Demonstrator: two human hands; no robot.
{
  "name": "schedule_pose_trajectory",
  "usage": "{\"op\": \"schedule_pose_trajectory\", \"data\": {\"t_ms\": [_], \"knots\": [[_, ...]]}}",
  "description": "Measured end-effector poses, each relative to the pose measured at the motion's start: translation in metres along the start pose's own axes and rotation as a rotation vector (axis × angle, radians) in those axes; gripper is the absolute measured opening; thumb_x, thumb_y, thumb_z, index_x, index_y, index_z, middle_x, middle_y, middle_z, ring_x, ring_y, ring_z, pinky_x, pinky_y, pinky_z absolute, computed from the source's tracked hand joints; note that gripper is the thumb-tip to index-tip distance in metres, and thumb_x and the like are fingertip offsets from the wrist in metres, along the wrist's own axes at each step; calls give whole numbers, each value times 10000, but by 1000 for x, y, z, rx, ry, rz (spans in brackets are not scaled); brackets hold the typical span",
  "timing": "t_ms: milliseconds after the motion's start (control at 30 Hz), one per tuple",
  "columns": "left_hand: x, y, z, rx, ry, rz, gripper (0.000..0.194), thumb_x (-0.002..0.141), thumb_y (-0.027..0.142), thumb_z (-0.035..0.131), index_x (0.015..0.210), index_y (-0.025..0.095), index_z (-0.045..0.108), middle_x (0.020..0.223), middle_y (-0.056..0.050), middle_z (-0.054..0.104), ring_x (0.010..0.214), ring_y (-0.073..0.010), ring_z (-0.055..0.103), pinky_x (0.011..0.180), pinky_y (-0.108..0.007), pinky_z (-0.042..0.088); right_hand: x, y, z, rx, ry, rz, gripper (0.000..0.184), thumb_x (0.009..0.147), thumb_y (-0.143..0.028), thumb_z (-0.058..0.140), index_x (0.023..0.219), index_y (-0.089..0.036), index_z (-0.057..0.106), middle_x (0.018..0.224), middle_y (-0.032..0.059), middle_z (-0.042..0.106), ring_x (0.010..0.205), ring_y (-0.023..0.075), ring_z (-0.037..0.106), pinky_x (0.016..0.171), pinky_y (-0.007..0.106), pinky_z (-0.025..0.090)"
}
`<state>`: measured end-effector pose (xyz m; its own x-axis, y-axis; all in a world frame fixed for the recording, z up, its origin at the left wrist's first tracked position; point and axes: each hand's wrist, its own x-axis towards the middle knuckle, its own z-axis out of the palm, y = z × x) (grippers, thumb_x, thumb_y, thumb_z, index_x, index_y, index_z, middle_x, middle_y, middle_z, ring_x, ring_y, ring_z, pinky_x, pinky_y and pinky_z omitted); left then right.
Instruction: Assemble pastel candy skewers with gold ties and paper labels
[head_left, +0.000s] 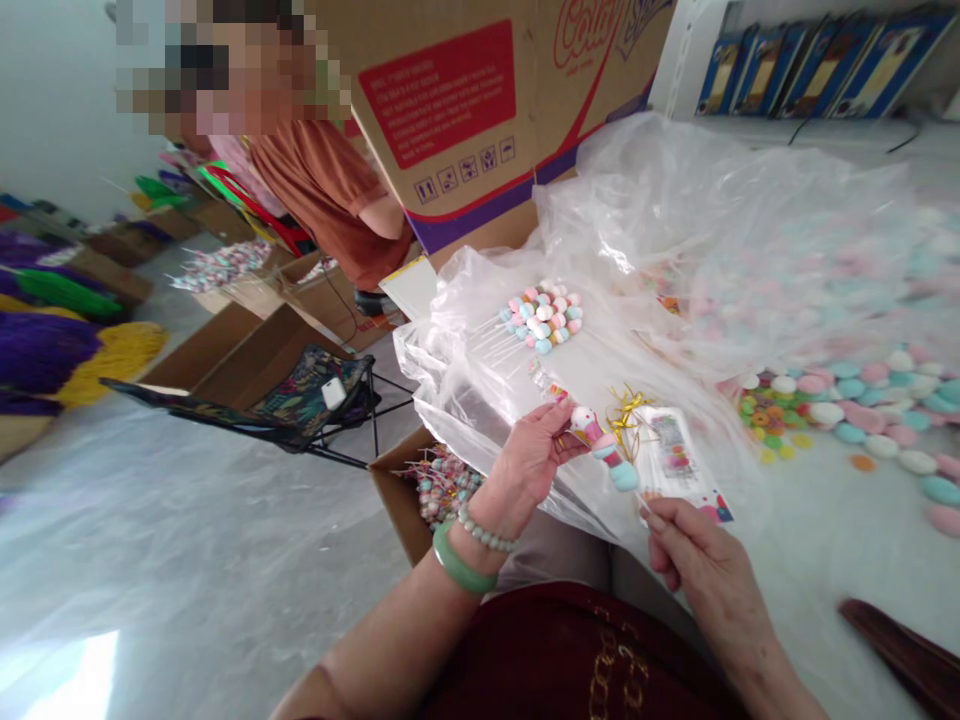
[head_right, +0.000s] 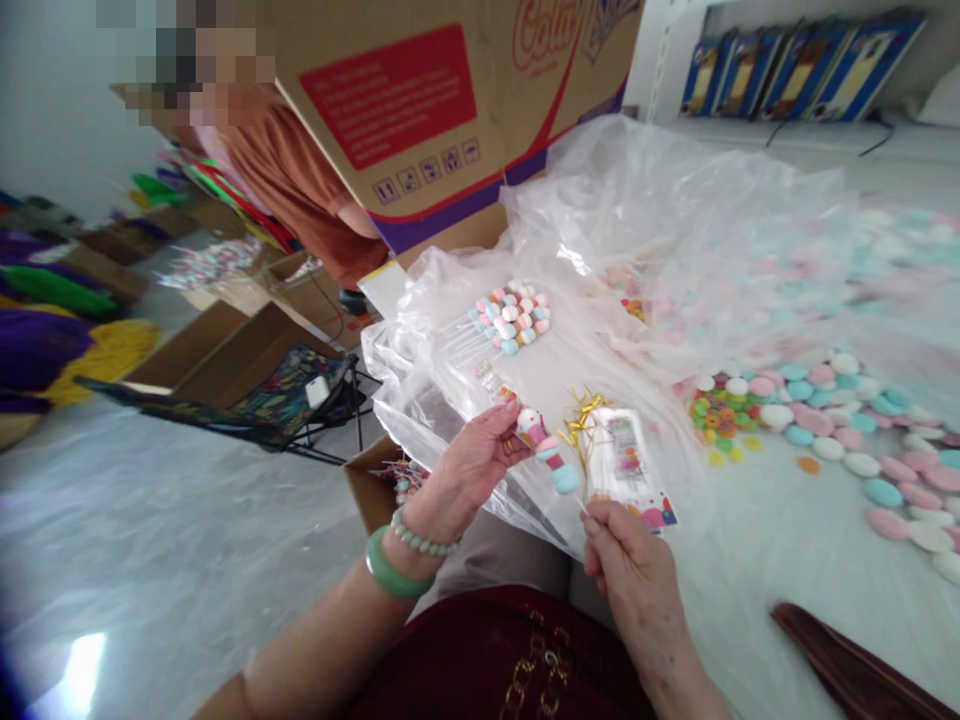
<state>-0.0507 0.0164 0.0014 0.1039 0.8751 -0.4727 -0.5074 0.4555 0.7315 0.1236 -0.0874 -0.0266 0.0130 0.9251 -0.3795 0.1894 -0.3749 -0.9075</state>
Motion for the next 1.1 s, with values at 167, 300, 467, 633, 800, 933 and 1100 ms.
{"op": "schedule_pose_trajectory", "data": {"t_ms": [167,300,467,633,800,933,1100], "knots": [[2,-11,0,-40,-41,71,207,723,293,708,835,133,638,764,-11,644,643,-117,624,662,-270,531,1,-1,4,-31,-116,15,297,847,-453,464,722,-207,575,486,-44,508,411,102,398,417,220,303],[6,-20,1,-129,18,120,203,698,262,727,837,146,635,749,5,636,692,-132,644,633,-240,513,-3,-2,13,-199,-62,-102,256,847,-372,461,660,-220,547,493,-40,517,513,128,491,523,232,360],[6,-21,4,-121,-36,101,207,716,304,711,806,132,639,731,-16,647,691,-146,648,642,-251,512,-5,-1,20,-271,-1,-172,195,845,-338,465,712,-242,570,504,-46,522,524,140,508,548,253,367],[4,-8,-1,20,-110,31,189,689,242,735,800,110,657,765,-34,663,674,-123,628,690,-250,510,0,-3,14,170,-129,24,236,832,-398,529,697,-205,543,493,-46,535,397,84,392,402,208,265],[8,0,-9,5,-185,-81,161,729,204,700,851,108,660,754,-53,673,653,-119,632,703,-247,512,7,-4,2,824,-476,306,205,739,-332,687,754,-171,560,405,-104,426,299,9,167,321,157,106],[7,0,-7,-1,-240,-115,189,764,236,667,902,107,654,766,-77,681,747,-172,669,747,-275,516,12,3,1,1113,-702,487,200,708,-276,723,764,-169,565,428,-132,370,298,-8,76,281,131,88],[4,7,-1,73,-219,-68,212,777,291,649,849,92,655,787,-107,691,770,-199,669,785,-323,516,7,-5,10,889,-430,400,216,713,-305,710,742,-162,551,469,-95,460,308,-8,174,305,136,102]]}}
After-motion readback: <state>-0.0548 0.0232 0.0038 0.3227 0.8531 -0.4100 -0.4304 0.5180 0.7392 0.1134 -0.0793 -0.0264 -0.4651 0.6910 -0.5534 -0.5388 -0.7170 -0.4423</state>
